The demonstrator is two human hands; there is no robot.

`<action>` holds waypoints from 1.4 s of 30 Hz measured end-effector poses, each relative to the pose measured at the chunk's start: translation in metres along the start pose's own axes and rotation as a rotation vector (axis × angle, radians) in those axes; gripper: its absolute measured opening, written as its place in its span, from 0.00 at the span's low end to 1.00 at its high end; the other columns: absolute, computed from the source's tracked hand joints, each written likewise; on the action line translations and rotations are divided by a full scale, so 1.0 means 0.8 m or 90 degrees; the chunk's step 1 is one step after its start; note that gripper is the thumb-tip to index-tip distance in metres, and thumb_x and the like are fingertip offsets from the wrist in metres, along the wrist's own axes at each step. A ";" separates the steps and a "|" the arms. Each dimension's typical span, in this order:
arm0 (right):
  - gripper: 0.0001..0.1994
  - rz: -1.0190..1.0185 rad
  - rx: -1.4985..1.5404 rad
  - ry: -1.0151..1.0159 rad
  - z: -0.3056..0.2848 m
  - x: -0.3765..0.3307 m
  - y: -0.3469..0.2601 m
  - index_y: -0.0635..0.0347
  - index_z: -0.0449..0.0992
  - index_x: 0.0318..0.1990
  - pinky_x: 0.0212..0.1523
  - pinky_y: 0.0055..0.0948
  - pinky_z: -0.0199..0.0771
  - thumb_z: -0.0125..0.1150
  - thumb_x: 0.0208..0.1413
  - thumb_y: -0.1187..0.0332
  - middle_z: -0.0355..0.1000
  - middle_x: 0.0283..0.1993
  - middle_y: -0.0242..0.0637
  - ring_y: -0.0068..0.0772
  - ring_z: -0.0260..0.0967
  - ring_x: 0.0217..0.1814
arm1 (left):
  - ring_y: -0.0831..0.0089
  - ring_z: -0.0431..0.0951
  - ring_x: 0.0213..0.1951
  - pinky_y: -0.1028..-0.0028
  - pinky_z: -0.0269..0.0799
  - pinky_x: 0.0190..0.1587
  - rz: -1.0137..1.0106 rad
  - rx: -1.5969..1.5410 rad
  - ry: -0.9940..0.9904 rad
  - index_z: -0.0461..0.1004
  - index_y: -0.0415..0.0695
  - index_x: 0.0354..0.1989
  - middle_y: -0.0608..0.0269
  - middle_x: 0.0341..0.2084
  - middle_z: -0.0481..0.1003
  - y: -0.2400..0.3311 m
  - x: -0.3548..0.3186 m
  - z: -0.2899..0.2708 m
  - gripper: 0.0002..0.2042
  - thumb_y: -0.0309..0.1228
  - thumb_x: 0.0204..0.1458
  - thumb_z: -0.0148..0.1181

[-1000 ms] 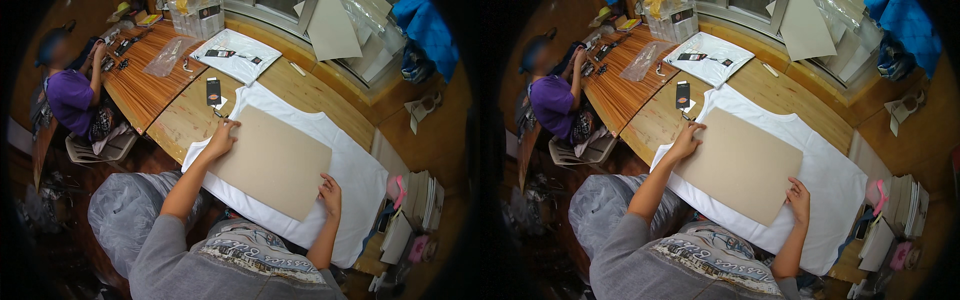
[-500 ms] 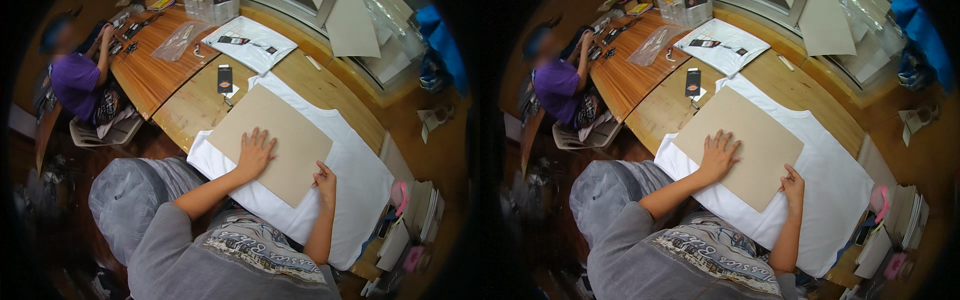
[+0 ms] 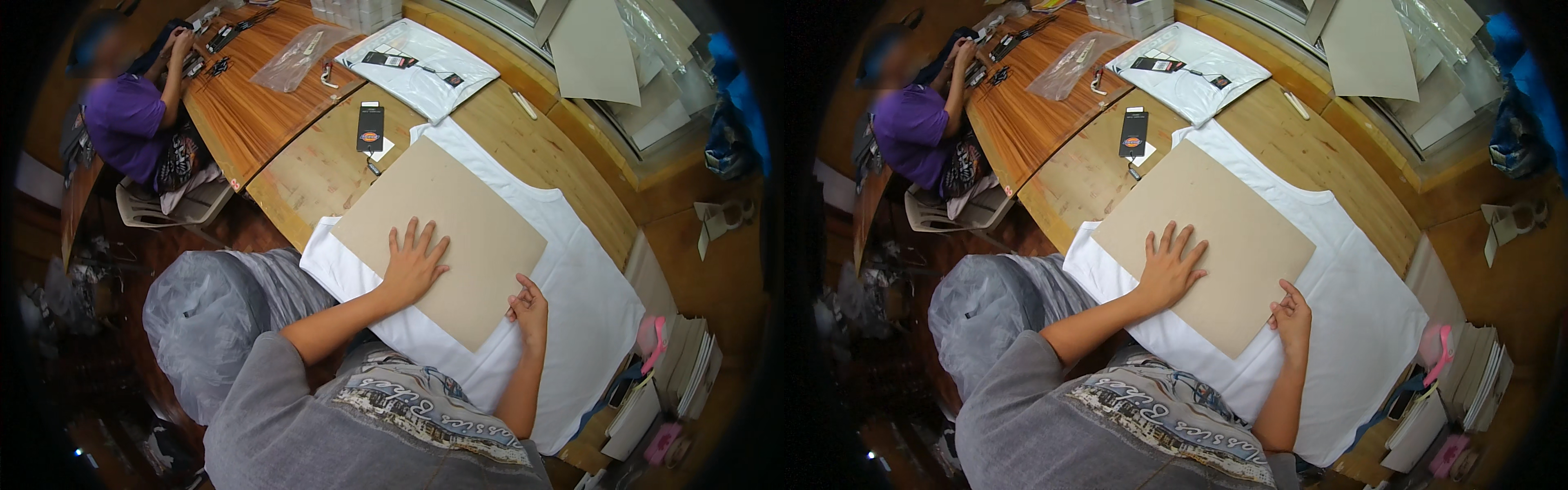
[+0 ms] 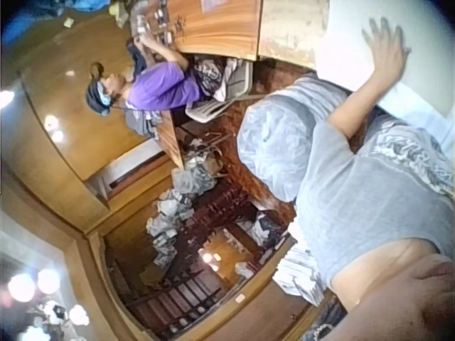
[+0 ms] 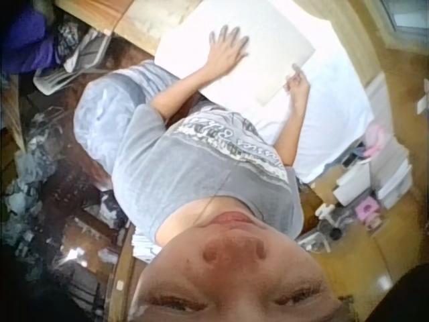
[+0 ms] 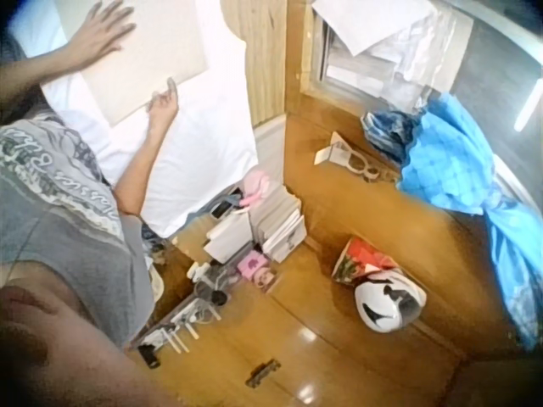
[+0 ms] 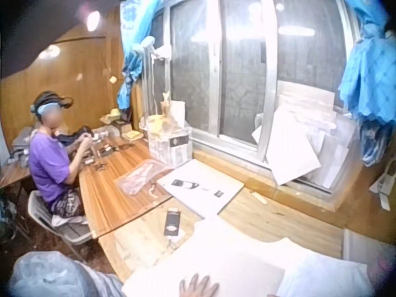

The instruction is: The person folds white t-shirts on a wooden table. They place a cardboard insert inside each shirt, fold the sleeves and body, and then attach a tag to the collar before stacking the finished shirts.

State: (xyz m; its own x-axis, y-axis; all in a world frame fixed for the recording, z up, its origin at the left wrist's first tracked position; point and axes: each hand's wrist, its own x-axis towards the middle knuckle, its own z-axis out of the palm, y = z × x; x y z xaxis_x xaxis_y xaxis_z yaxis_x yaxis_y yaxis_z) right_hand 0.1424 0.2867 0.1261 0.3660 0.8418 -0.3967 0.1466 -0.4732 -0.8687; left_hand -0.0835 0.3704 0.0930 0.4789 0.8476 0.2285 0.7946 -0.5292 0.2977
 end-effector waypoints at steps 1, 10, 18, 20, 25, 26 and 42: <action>0.16 0.017 -0.050 -0.009 -0.004 0.004 -0.003 0.63 0.68 0.45 0.20 0.19 0.64 0.50 0.45 0.79 0.63 0.22 0.32 0.21 0.62 0.21 | 0.51 0.48 0.56 0.42 0.45 0.48 -0.002 0.016 -0.007 0.62 0.52 0.48 0.54 0.53 0.53 0.000 0.000 -0.001 0.22 0.45 0.45 0.50; 0.15 -0.354 -0.537 0.331 -0.077 0.237 -0.037 0.62 0.67 0.43 0.51 0.45 0.54 0.53 0.46 0.67 0.67 0.42 0.42 0.42 0.61 0.49 | 0.43 0.48 0.54 0.39 0.52 0.44 0.096 0.076 -0.152 0.63 0.45 0.42 0.50 0.51 0.53 0.018 0.053 -0.014 0.25 0.49 0.39 0.54; 0.11 -0.302 -0.478 0.182 -0.082 0.155 -0.096 0.62 0.73 0.25 0.43 0.40 0.59 0.63 0.31 0.67 0.70 0.31 0.44 0.44 0.67 0.35 | 0.45 0.51 0.53 0.44 0.55 0.46 -0.023 0.093 -0.244 0.60 0.41 0.43 0.53 0.45 0.58 0.053 0.077 -0.009 0.34 0.51 0.29 0.61; 0.10 -0.358 -0.566 0.228 -0.053 0.090 -0.076 0.60 0.73 0.28 0.38 0.36 0.60 0.62 0.33 0.69 0.70 0.29 0.42 0.42 0.66 0.34 | 0.50 0.53 0.54 0.46 0.53 0.49 -0.003 0.120 -0.261 0.61 0.42 0.43 0.54 0.44 0.59 0.053 0.075 -0.005 0.32 0.49 0.30 0.62; 0.06 -0.453 -0.722 0.185 0.025 0.035 0.008 0.54 0.70 0.29 0.40 0.36 0.56 0.47 0.42 0.72 0.66 0.30 0.31 0.30 0.64 0.36 | 0.64 0.43 0.60 0.49 0.46 0.54 0.332 0.167 -0.103 0.58 0.45 0.50 0.62 0.55 0.53 0.068 0.091 -0.013 0.33 0.41 0.33 0.62; 0.06 -0.480 -0.709 0.192 0.025 0.034 0.017 0.54 0.70 0.29 0.40 0.38 0.55 0.46 0.43 0.72 0.66 0.31 0.31 0.30 0.64 0.36 | 0.66 0.43 0.60 0.51 0.46 0.56 0.417 0.119 -0.144 0.57 0.51 0.53 0.67 0.58 0.48 0.067 0.100 -0.014 0.32 0.35 0.35 0.60; 0.08 -0.350 -0.822 0.817 -0.329 -0.083 0.083 0.57 0.72 0.31 0.39 0.35 0.62 0.49 0.41 0.73 0.67 0.37 0.36 0.39 0.63 0.40 | 0.58 0.61 0.48 0.60 0.61 0.44 0.443 0.001 -0.319 0.68 0.52 0.40 0.62 0.43 0.64 0.080 0.123 -0.009 0.21 0.35 0.33 0.63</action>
State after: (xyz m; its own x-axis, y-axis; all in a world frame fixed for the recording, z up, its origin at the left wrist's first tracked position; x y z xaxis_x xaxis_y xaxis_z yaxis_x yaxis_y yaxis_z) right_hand 0.3698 0.1310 0.1733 0.3234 0.5596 0.7630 0.7463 -0.6466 0.1579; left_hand 0.0115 0.4194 0.1408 0.9659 0.2468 -0.0787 0.2586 -0.9358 0.2397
